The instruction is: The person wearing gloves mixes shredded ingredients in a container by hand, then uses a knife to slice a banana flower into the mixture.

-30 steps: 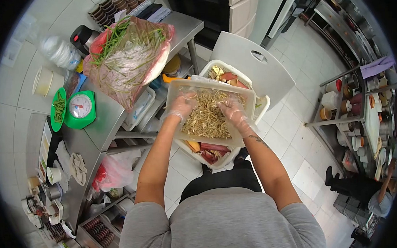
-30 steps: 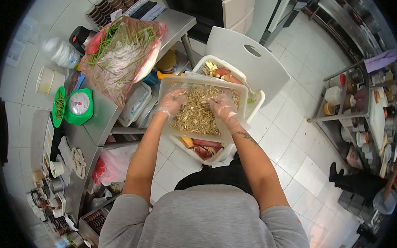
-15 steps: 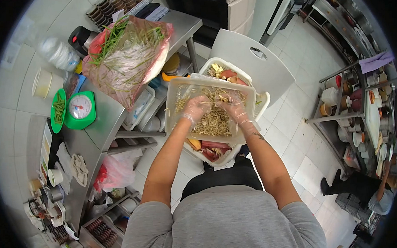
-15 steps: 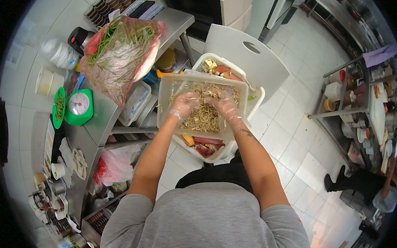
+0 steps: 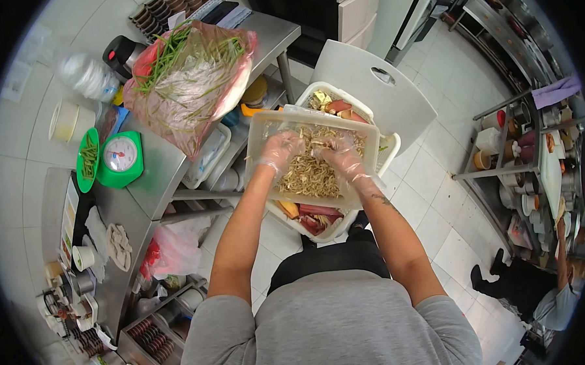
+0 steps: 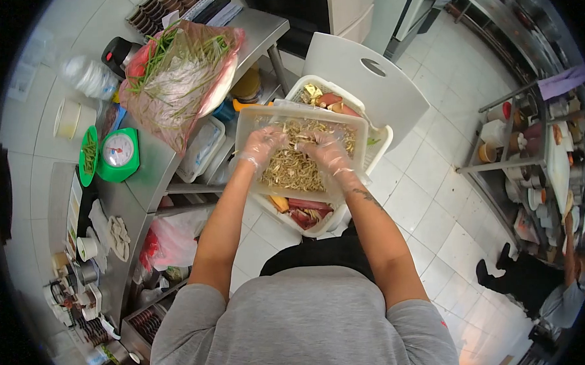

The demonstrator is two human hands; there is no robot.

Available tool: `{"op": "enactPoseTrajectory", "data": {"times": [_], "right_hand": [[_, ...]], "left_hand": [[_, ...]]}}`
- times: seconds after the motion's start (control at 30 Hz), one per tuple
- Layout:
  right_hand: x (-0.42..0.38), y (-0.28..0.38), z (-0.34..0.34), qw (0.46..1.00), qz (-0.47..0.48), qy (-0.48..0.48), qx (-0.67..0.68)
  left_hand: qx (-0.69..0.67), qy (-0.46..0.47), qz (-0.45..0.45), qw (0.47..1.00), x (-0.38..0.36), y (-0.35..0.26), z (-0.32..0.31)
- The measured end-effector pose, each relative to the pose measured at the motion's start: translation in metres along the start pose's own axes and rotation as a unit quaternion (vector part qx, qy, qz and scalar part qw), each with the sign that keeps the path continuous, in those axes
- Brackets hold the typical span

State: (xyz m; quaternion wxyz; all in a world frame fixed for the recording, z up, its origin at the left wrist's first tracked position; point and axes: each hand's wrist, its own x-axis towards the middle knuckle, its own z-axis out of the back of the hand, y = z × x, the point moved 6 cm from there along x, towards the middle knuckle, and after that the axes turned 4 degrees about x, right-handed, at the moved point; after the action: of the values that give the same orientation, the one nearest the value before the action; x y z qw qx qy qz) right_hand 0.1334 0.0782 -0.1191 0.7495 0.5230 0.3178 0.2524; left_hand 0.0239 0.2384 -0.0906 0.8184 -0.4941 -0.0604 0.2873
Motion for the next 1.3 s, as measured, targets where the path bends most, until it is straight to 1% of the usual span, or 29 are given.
{"op": "enactPoseTrajectory", "data": {"times": [0.03, 0.07, 0.13, 0.17, 0.23, 0.3, 0.33, 0.37, 0.43, 0.47, 0.53, 0.57, 0.63, 0.67, 0.7, 0.73, 0.77, 0.83, 0.87, 0.93, 0.97, 1.0, 1.03, 1.07, 1.1, 1.13, 1.2, 1.23, 1.3], "right_hand": [[0.000, -0.002, -0.002, 0.998, -0.006, 0.002, -0.059], [-0.002, -0.003, -0.004, 0.996, -0.001, 0.029, -0.080], [-0.012, 0.000, -0.008, 0.989, 0.012, 0.083, -0.122], [-0.021, 0.006, -0.012, 0.975, 0.067, 0.067, -0.200], [-0.042, 0.016, -0.024, 0.921, 0.170, 0.033, -0.349], [-0.033, -0.020, -0.027, 0.947, 0.127, 0.030, -0.293], [-0.027, -0.031, -0.027, 0.958, 0.107, 0.027, -0.265], [-0.022, -0.040, -0.023, 0.965, 0.105, 0.003, -0.238], [-0.019, -0.045, -0.016, 0.978, 0.096, -0.038, -0.184], [-0.018, -0.049, -0.013, 0.980, 0.060, -0.035, -0.185], [-0.019, -0.027, -0.003, 0.982, -0.006, -0.032, -0.183], [-0.022, -0.009, -0.001, 0.979, 0.013, -0.037, -0.201], [-0.029, 0.019, -0.009, 0.942, 0.123, -0.042, -0.311], [-0.032, 0.028, -0.015, 0.913, 0.178, -0.045, -0.363], [-0.034, 0.031, -0.026, 0.908, 0.206, -0.011, -0.366], [-0.036, 0.033, -0.039, 0.900, 0.234, 0.024, -0.367], [-0.038, 0.034, -0.050, 0.890, 0.262, 0.059, -0.368], [-0.041, 0.030, -0.062, 0.873, 0.266, 0.055, -0.405], [-0.042, 0.028, -0.066, 0.864, 0.268, 0.053, -0.422], [-0.026, 0.025, -0.061, 0.887, 0.214, 0.095, -0.398], [-0.021, 0.022, -0.058, 0.897, 0.185, 0.117, -0.385], [-0.016, 0.008, -0.050, 0.951, 0.116, 0.102, -0.269], [-0.011, -0.010, -0.046, 0.984, 0.044, 0.084, -0.148], [-0.007, -0.030, -0.044, 0.997, -0.030, 0.066, -0.024], [-0.013, -0.017, -0.039, 0.991, -0.109, 0.069, 0.035], [-0.011, -0.018, -0.040, 0.991, -0.108, 0.062, 0.046], [-0.007, -0.025, -0.043, 0.991, -0.106, 0.047, 0.070], [-0.007, -0.028, -0.047, 0.985, -0.110, 0.057, 0.116], [-0.007, -0.027, -0.053, 0.968, -0.119, 0.073, 0.207]], "left_hand": [[0.047, -0.004, -0.015, 0.999, -0.001, -0.005, 0.003], [0.134, 0.014, -0.022, 0.991, -0.004, -0.004, 0.002], [0.306, 0.049, -0.038, 0.950, -0.011, 0.000, 0.003], [0.333, 0.044, -0.029, 0.941, -0.015, 0.012, -0.005], [0.387, 0.038, -0.009, 0.921, -0.024, 0.056, -0.035], [0.351, 0.007, -0.069, 0.934, -0.026, 0.077, -0.048], [0.333, -0.010, -0.101, 0.938, -0.025, 0.073, -0.046], [0.303, -0.039, -0.092, 0.948, -0.020, 0.073, -0.041], [0.238, -0.091, -0.065, 0.965, -0.013, 0.056, -0.021], [0.221, -0.097, -0.072, 0.968, -0.012, 0.045, -0.012], [0.189, -0.114, -0.089, 0.971, -0.011, 0.020, 0.011], [0.202, -0.112, -0.061, 0.971, -0.012, 0.014, 0.017], [0.226, -0.106, -0.006, 0.968, -0.015, 0.010, 0.024], [0.236, -0.115, -0.011, 0.965, -0.012, 0.019, 0.020], [0.246, -0.124, -0.016, 0.961, -0.007, 0.037, 0.013], [0.256, -0.132, -0.020, 0.957, -0.005, 0.041, 0.011], [0.249, -0.115, -0.009, 0.962, -0.002, 0.049, 0.006], [0.236, -0.081, 0.013, 0.968, -0.002, 0.049, -0.001], [0.238, -0.081, -0.006, 0.968, -0.003, 0.046, -0.002], [0.240, -0.085, -0.043, 0.966, -0.011, 0.035, 0.001], [0.242, -0.112, -0.067, 0.961, -0.018, 0.031, 0.006], [0.243, -0.140, -0.092, 0.955, -0.024, 0.028, 0.010], [0.245, -0.168, -0.116, 0.948, -0.028, 0.027, 0.014], [0.204, -0.142, -0.120, 0.961, -0.030, 0.030, 0.012], [0.163, -0.114, -0.123, 0.972, -0.032, 0.033, 0.009], [0.120, -0.087, -0.126, 0.981, -0.034, 0.036, 0.005], [0.066, -0.082, -0.118, 0.987, -0.040, 0.036, -0.009], [0.040, -0.079, -0.115, 0.989, -0.041, 0.032, -0.015], [-0.004, -0.058, -0.040, 0.998, -0.036, 0.037, -0.022]]}}
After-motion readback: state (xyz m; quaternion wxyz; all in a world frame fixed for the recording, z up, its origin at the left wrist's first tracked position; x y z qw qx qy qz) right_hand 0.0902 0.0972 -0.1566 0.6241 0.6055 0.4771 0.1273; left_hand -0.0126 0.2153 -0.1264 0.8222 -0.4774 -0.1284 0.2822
